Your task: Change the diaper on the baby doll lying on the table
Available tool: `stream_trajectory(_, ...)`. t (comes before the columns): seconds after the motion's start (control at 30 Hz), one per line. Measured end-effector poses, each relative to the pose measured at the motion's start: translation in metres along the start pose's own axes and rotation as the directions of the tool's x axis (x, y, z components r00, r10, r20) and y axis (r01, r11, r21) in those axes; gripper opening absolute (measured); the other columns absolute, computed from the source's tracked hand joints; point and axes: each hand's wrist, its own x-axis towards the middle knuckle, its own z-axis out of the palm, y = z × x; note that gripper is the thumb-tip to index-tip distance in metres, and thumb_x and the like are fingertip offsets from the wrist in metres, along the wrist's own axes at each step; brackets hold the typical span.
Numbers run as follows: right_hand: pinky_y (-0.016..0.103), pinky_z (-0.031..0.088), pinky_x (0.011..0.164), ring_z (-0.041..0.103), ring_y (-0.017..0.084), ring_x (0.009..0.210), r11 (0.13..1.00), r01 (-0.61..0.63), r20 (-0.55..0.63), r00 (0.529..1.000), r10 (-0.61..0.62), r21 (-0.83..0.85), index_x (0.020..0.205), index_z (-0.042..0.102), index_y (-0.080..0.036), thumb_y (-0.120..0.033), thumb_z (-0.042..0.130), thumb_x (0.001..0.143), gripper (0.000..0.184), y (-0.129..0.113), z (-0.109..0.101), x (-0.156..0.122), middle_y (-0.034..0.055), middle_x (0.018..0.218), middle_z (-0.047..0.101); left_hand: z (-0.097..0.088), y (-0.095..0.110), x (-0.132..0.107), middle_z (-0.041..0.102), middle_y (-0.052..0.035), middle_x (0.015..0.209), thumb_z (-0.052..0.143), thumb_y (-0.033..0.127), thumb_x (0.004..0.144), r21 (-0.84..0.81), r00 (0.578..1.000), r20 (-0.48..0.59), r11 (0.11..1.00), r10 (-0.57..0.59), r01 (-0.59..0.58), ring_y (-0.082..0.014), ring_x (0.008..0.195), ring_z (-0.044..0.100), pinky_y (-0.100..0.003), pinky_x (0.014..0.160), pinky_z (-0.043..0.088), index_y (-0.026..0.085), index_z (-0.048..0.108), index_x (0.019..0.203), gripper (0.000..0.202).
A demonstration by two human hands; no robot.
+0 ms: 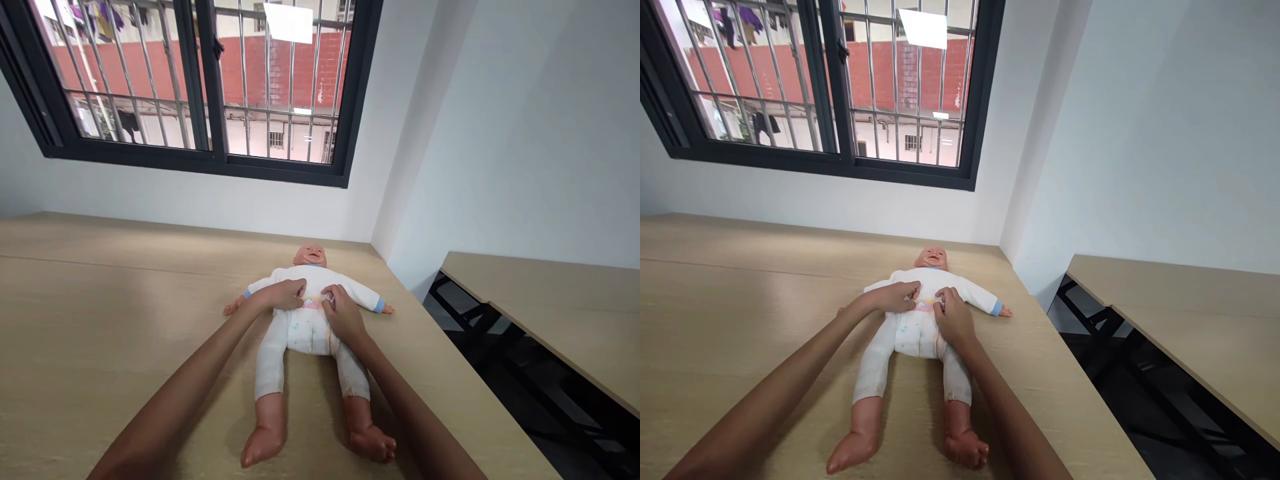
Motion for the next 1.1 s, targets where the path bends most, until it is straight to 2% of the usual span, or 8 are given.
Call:
stream_trajectory(0.87,0.031,0.043,0.076,0.054,0.019,0.080,1.000,-0.010,-0.027,1.000,0.010,-0.002,0.098,0.053,-0.019,-0.018,0.041,0.078,0.023,-0.0018,-0.0010,-0.0010,0.0040,0.087,0.056,0.0033,-0.0038,0.0045,0.051,0.0029,0.071,0.047,0.013,0.076,-0.037,1.000,-0.019,0.999,-0.002,0.002,-0.0147,0.066,0.047,-0.025,0.055,0.028,0.020,0.040,0.075,0.009)
stream_trajectory(1.1,0.034,0.043,0.086,0.054,0.022,0.097,0.999,-0.011,-0.029,1.000,0.012,0.032,0.103,0.050,-0.018,-0.014,0.037,0.078,0.028,-0.0040,-0.0014,-0.0017,0.0088,0.101,0.058,0.0016,0.0000,0.0018,0.052,0.0031,0.071,0.047,0.016,0.079,-0.047,1.000,-0.023,0.999,0.001,-0.002,-0.0147,0.066,0.047,-0.025,0.057,0.030,0.020,0.041,0.076,0.009)
